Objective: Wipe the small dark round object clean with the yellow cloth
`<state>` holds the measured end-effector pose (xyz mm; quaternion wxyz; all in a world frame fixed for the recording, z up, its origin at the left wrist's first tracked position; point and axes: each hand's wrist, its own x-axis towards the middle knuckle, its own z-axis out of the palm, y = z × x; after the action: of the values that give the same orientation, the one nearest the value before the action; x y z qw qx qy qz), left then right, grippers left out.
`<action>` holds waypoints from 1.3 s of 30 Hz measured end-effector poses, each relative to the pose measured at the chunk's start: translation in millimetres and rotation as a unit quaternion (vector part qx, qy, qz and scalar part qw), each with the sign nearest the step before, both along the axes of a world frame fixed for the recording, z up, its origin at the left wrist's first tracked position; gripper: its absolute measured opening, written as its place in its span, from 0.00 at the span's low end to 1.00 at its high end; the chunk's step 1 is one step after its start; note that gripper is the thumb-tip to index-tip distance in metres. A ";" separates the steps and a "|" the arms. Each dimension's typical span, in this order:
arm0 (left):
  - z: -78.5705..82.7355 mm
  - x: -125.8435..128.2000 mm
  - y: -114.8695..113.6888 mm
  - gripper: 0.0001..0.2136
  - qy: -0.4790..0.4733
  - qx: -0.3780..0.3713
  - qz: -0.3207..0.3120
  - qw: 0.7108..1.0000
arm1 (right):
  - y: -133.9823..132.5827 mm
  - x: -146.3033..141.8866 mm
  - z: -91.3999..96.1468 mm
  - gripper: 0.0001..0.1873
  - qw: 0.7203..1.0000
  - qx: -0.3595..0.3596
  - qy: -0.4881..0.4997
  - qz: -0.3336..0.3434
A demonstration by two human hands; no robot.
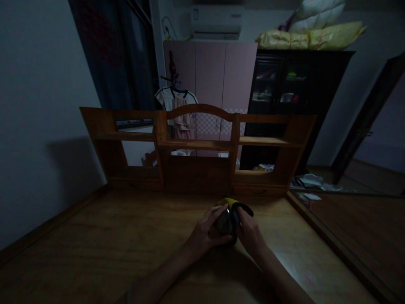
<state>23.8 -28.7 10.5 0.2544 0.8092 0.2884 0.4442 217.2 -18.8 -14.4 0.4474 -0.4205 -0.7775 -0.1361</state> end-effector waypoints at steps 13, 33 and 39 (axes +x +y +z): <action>0.0 0.7 -1.4 0.37 0.032 0.052 0.003 0.998 | -2.3 1.7 3.6 0.21 1.000 0.012 -0.002 -0.011; -3.7 0.9 -2.8 0.44 0.050 0.031 0.034 0.998 | -0.8 -0.3 -0.1 0.26 0.999 0.033 -0.033 -0.004; -1.5 1.7 -5.1 0.40 0.008 -0.044 0.016 0.999 | 1.6 0.1 -0.1 0.22 1.000 -0.018 -0.019 0.007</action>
<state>25.5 -33.8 9.0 0.2808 0.7962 0.3225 0.4280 217.3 -17.2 -14.5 0.4257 -0.4202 -0.7913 -0.1270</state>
